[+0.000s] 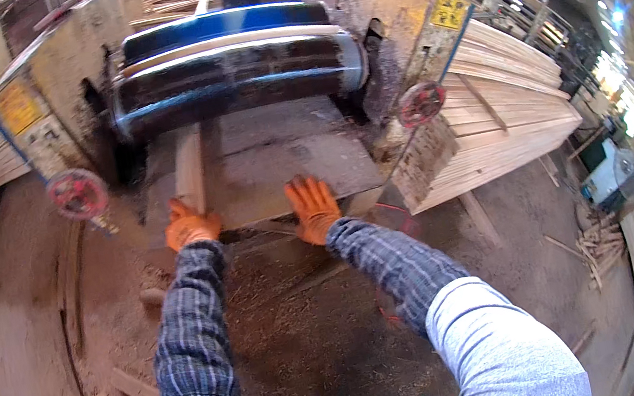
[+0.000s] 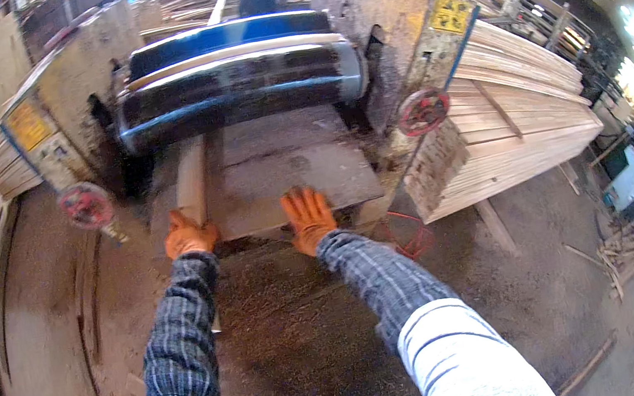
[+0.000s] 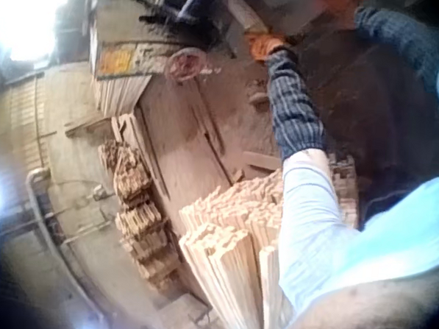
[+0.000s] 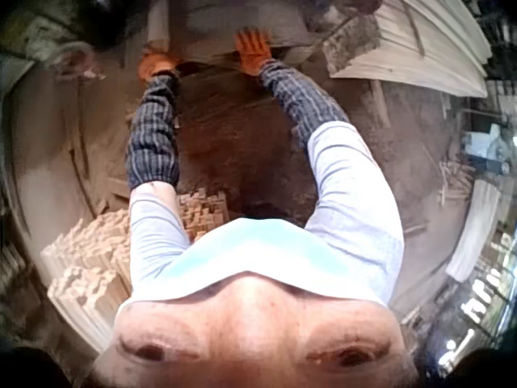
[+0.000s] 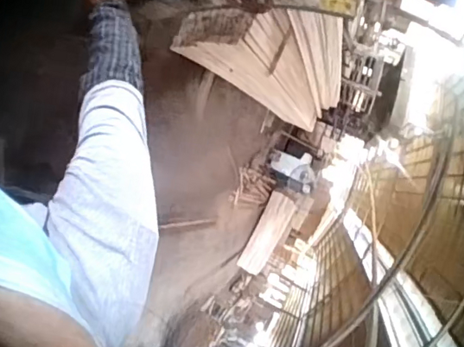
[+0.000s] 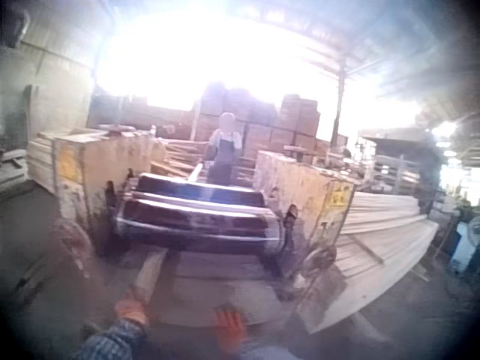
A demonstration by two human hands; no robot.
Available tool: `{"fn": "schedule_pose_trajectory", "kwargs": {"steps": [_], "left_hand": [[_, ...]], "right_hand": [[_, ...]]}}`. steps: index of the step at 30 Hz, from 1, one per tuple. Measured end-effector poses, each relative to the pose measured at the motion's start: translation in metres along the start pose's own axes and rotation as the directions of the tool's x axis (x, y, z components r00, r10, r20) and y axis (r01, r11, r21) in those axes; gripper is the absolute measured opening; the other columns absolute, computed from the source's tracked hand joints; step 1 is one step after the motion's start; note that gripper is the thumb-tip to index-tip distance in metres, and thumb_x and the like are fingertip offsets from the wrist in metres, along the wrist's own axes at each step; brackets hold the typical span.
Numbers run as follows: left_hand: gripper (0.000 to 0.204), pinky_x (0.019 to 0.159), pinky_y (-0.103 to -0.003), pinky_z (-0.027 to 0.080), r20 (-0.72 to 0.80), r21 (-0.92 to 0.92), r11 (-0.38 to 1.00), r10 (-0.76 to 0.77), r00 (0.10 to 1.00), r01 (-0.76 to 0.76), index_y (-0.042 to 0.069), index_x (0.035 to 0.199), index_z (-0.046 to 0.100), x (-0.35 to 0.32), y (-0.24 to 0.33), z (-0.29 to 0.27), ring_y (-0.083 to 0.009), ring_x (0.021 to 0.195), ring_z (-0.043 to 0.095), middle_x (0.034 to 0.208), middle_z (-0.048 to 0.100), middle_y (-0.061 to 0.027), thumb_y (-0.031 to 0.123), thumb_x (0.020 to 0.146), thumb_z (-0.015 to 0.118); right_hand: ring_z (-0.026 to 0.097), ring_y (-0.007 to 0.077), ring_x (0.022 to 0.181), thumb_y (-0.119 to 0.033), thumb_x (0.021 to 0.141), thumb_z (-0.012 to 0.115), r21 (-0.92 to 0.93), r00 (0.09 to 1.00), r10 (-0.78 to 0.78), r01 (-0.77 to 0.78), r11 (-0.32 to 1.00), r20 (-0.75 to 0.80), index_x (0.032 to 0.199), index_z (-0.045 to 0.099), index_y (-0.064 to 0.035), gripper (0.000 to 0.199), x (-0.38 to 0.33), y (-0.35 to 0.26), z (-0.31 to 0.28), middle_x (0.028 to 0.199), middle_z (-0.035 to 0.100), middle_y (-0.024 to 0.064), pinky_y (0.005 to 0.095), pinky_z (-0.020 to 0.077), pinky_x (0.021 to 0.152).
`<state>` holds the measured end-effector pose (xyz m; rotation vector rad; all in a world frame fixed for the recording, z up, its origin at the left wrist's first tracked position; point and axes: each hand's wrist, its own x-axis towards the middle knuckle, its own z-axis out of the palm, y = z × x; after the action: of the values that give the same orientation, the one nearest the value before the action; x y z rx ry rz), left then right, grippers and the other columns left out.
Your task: The person picks up wooden slats from a stack and feeds them into a roller-press machine, then moves to a large press and uses a long wooden pole to position slats on a rotating platform.
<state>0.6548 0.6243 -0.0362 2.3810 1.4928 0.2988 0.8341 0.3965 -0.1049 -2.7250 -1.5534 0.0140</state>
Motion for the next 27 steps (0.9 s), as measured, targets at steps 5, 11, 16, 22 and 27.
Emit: {"fn": "schedule_pose_trajectory", "kwargs": {"steps": [5,11,16,22,27], "left_hand": [[0.102,0.107,-0.050,0.051,0.057,-0.101,0.995,-0.020,0.998,0.026,0.008,0.157,0.036,-0.001,-0.002,-0.019,-0.0448,0.122,0.064,0.142,0.059,-0.0283,0.052,0.076,0.080],[0.079,0.095,-0.051,0.056,0.036,-0.135,0.990,-0.026,0.999,0.031,-0.007,0.136,0.056,-0.078,-0.110,-0.001,-0.0487,0.106,0.068,0.116,0.070,-0.0324,0.040,0.076,0.079],[0.069,0.080,-0.050,0.058,0.234,-0.300,0.954,0.081,0.969,-0.008,-0.010,0.124,0.061,-0.293,-0.147,-0.011,-0.0437,0.092,0.071,0.098,0.071,-0.0302,0.034,0.074,0.081],[0.079,0.097,-0.043,0.057,0.286,-0.634,0.756,0.029,0.958,0.166,-0.008,0.144,0.052,-0.496,-0.230,-0.016,-0.0338,0.110,0.072,0.121,0.072,-0.0258,0.026,0.080,0.081],[0.066,0.099,-0.043,0.057,0.045,-0.561,0.827,0.072,0.996,-0.035,0.000,0.153,0.046,-0.572,-0.266,-0.085,-0.0348,0.123,0.068,0.133,0.068,-0.0242,0.020,0.096,0.071]], "right_hand": [[0.008,0.0417,0.161,-0.014,0.105,0.039,0.008,0.996,-0.020,0.021,1.000,-0.082,0.169,0.014,-0.0142,0.069,0.000,-0.007,0.009,0.177,0.010,0.0123,0.0554,0.0009,0.130],[0.010,0.0402,0.161,-0.021,0.110,0.029,-0.013,0.997,0.065,-0.065,0.998,0.050,0.169,0.013,-0.0190,0.061,0.001,-0.016,-0.017,0.177,0.010,0.0107,0.0542,0.0044,0.131],[0.004,0.0402,0.162,-0.039,0.097,0.060,-0.140,0.893,0.158,-0.108,0.984,0.421,0.170,0.004,-0.0116,0.096,0.003,-0.046,-0.077,0.177,0.001,0.0151,0.0512,0.0090,0.131],[0.017,0.0349,0.161,-0.059,0.089,0.068,0.177,0.884,-0.069,-0.017,0.984,0.463,0.168,0.016,-0.0081,0.107,-0.100,-0.138,-0.029,0.176,0.011,0.0160,0.0465,0.0216,0.130],[0.030,0.0378,0.156,-0.052,0.084,0.072,0.395,0.861,-0.113,-0.108,0.912,0.495,0.161,0.035,-0.0062,0.097,-0.290,-0.172,0.088,0.169,0.032,0.0179,0.0474,0.0274,0.128]]}}
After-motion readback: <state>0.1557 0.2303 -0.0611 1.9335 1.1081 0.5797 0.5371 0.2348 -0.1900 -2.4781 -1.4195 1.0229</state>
